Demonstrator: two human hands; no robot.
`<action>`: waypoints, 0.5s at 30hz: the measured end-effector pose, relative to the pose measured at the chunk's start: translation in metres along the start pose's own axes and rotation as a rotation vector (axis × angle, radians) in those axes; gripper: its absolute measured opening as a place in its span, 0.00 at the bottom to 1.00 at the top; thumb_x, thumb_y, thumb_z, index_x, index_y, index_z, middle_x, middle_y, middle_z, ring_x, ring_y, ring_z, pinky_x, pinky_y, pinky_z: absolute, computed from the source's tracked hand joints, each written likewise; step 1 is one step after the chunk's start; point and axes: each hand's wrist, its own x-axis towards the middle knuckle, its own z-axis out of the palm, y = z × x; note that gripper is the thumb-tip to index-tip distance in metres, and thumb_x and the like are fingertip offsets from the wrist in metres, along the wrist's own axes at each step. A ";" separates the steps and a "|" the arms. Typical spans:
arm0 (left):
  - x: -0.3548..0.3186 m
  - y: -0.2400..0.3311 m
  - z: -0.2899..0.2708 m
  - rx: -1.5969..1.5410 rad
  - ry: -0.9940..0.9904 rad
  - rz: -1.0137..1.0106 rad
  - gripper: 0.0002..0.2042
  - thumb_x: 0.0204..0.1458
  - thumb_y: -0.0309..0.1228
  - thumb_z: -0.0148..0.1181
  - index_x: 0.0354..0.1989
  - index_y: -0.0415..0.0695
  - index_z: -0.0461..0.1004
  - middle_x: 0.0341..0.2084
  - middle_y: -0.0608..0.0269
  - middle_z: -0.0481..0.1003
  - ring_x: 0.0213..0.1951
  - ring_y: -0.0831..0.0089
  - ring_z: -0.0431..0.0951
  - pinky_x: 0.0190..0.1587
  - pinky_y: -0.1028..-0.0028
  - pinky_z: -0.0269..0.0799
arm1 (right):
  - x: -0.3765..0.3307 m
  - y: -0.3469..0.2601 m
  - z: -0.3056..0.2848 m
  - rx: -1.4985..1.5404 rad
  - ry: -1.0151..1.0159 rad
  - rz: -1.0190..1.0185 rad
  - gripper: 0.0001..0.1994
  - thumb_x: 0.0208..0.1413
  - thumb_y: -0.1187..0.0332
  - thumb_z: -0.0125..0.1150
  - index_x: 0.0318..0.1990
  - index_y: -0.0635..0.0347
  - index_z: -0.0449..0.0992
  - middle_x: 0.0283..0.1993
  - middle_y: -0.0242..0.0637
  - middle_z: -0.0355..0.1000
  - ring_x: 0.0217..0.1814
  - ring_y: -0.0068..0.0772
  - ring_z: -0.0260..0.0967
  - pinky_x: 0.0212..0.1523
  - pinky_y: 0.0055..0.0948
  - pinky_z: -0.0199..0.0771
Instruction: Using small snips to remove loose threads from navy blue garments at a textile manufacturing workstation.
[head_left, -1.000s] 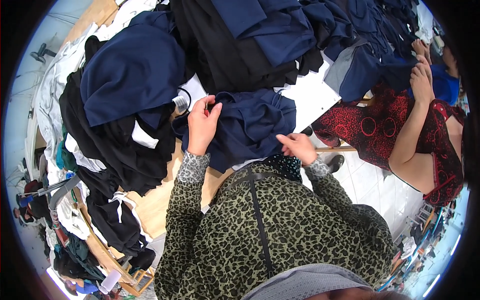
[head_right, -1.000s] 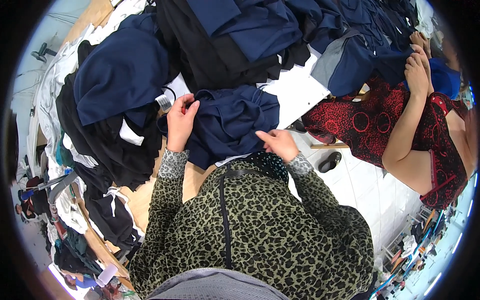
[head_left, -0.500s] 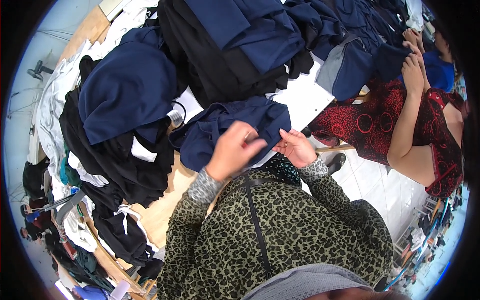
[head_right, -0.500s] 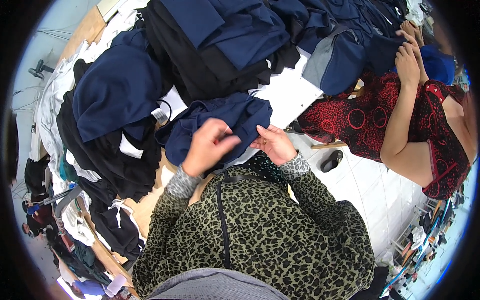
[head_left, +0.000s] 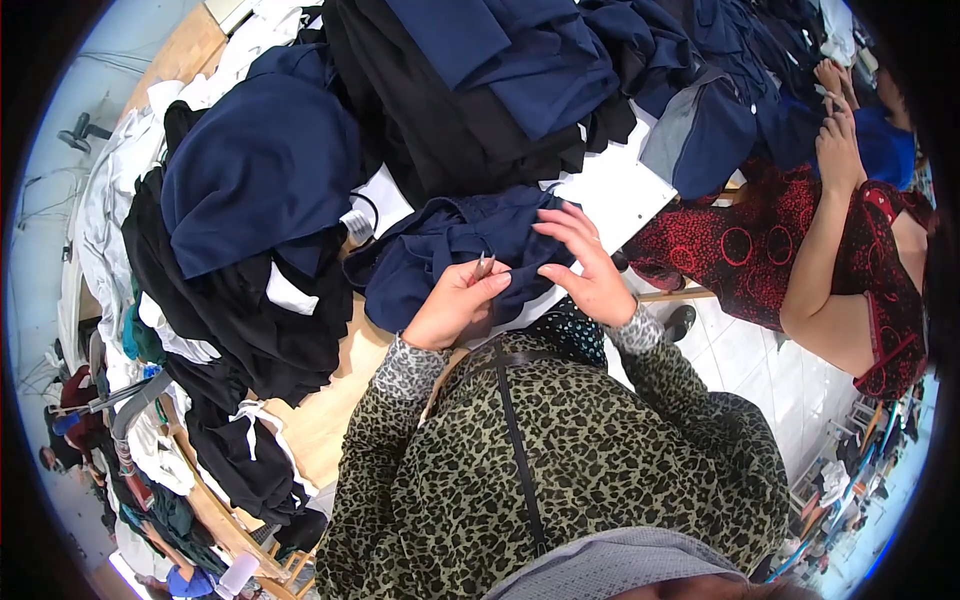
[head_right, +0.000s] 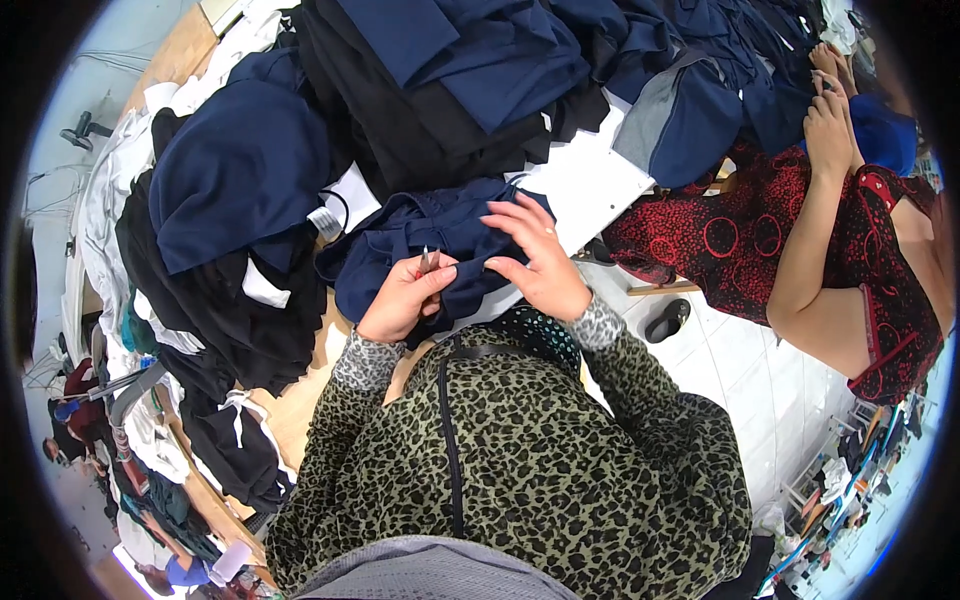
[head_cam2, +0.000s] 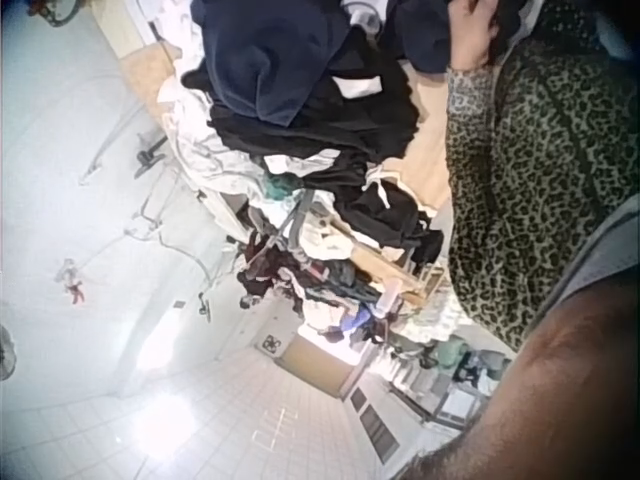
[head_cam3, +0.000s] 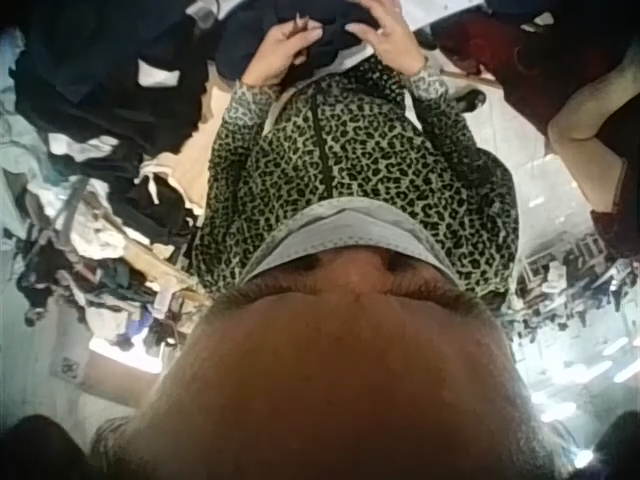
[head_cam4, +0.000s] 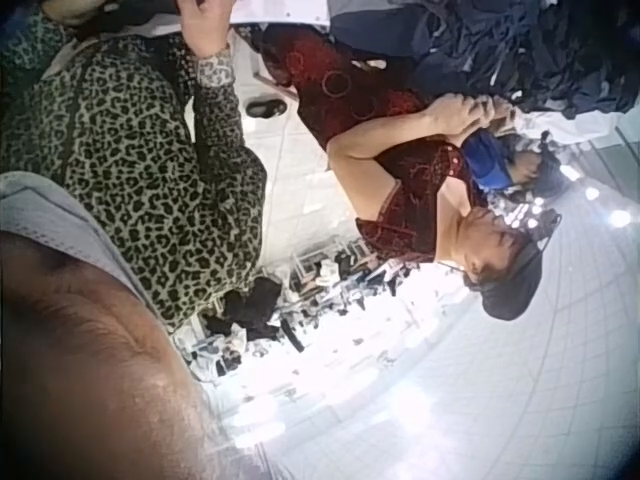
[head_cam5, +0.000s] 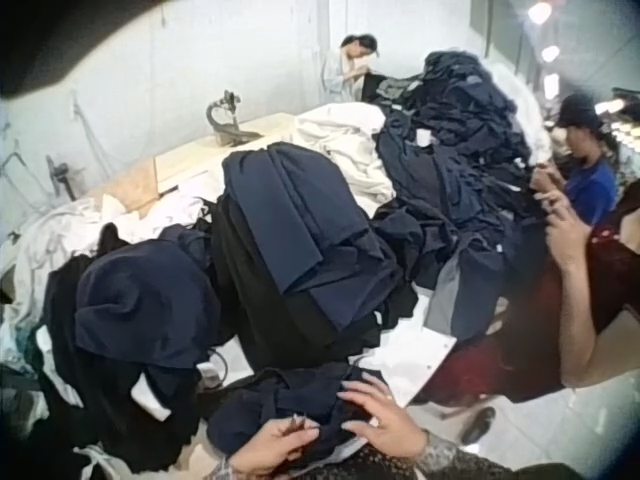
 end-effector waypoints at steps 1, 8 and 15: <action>0.000 0.001 0.002 -0.001 0.000 0.003 0.04 0.55 0.30 0.56 0.35 0.44 0.72 0.19 0.79 0.64 0.16 0.90 0.59 0.17 0.87 0.54 | 0.006 0.000 0.001 0.071 -0.057 -0.002 0.16 0.51 0.66 0.59 0.47 0.58 0.71 0.60 0.37 0.61 0.68 0.46 0.46 0.66 0.42 0.41; -0.003 0.005 0.000 -0.148 0.103 0.001 0.04 0.53 0.31 0.58 0.34 0.46 0.74 0.19 0.80 0.67 0.16 0.92 0.59 0.16 0.88 0.50 | 0.011 0.009 0.003 0.797 -0.189 0.467 0.07 0.58 0.69 0.53 0.35 0.63 0.74 0.33 0.24 0.72 0.39 0.16 0.66 0.55 0.23 0.59; -0.007 0.001 0.000 -0.123 0.123 0.022 0.04 0.53 0.31 0.58 0.34 0.46 0.74 0.19 0.81 0.66 0.16 0.92 0.59 0.16 0.89 0.49 | 0.005 0.014 0.005 1.173 -0.122 0.556 0.06 0.58 0.70 0.54 0.36 0.64 0.74 0.34 0.26 0.73 0.35 0.14 0.67 0.40 0.16 0.66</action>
